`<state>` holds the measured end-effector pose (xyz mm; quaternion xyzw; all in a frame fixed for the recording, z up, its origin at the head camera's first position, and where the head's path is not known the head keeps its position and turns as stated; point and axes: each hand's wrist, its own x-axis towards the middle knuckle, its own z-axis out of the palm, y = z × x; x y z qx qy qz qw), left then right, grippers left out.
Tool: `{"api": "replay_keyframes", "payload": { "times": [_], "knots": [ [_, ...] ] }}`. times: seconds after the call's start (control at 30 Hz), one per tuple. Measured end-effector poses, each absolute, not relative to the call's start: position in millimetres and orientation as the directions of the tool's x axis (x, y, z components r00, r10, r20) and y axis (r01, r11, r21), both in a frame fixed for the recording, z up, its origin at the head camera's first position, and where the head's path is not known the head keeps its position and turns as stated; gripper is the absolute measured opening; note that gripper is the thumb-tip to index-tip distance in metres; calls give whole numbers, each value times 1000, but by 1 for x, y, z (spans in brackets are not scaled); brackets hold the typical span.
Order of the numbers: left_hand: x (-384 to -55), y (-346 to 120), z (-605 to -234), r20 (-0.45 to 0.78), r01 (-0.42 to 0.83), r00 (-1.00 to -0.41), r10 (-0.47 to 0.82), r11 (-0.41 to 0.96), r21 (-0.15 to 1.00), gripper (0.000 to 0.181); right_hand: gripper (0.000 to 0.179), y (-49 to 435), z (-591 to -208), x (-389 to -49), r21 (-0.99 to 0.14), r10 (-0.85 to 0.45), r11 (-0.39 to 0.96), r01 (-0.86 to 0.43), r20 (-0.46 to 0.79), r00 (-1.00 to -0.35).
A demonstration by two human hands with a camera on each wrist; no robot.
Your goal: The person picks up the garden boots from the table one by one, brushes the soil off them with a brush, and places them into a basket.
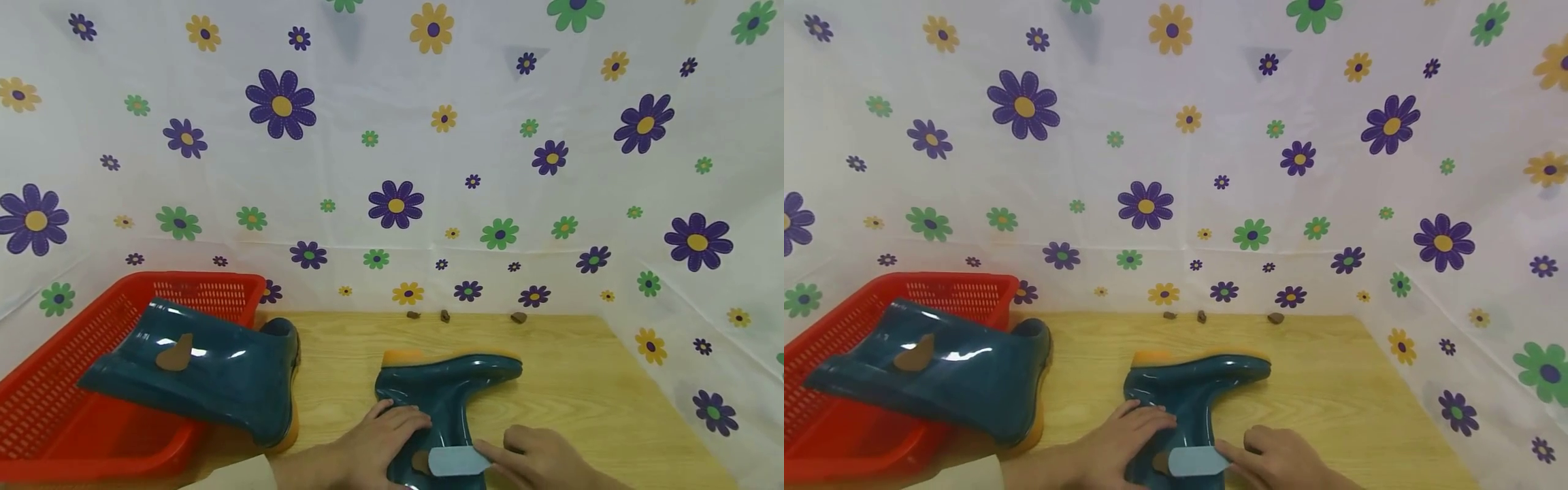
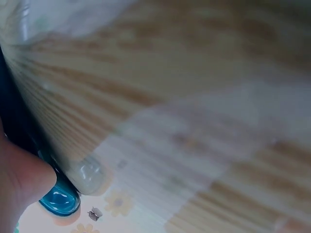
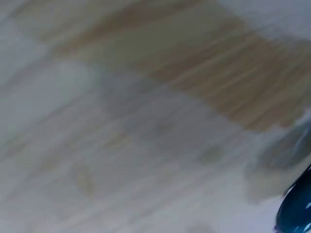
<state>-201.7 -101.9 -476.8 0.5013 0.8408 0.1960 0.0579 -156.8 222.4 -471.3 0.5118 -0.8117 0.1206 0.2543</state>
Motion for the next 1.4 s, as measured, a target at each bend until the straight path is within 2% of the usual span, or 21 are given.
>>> {"api": "replay_keyframes", "payload": {
  "times": [0.2, 0.37, 0.53, 0.8, 0.97, 1.07, 1.4],
  "knots": [
    [-202, -106, -475, 104, 823, -499, 860, 434, 366, 79, 35, 187, -477, -169, 56, -776, 380, -923, 563, -285],
    [-203, -106, -476, 101, 814, -486, 868, 408, 413, 81, 36, 202, -472, -170, 39, -737, 366, -930, 622, -264],
    [-204, -103, -474, 68, 806, -486, 871, 417, 421, 79, 33, 217, -468, -170, 49, -770, 358, -933, 581, -265],
    [-203, -102, -473, 92, 816, -493, 865, 424, 393, 78, 32, 186, -471, -175, 62, -791, 342, -938, 557, -252],
    [-202, -104, -473, 80, 802, -488, 869, 410, 434, 83, 34, 210, -462, -170, 40, -767, 356, -934, 584, -267],
    [-202, -104, -471, 80, 802, -492, 867, 416, 428, 80, 33, 217, -461, -171, 60, -777, 345, -937, 578, -249],
    [-197, -101, -475, 100, 796, -514, 852, 429, 427, 80, 33, 178, -475, -175, 67, -803, 316, -947, 550, -229]
  ]
}}
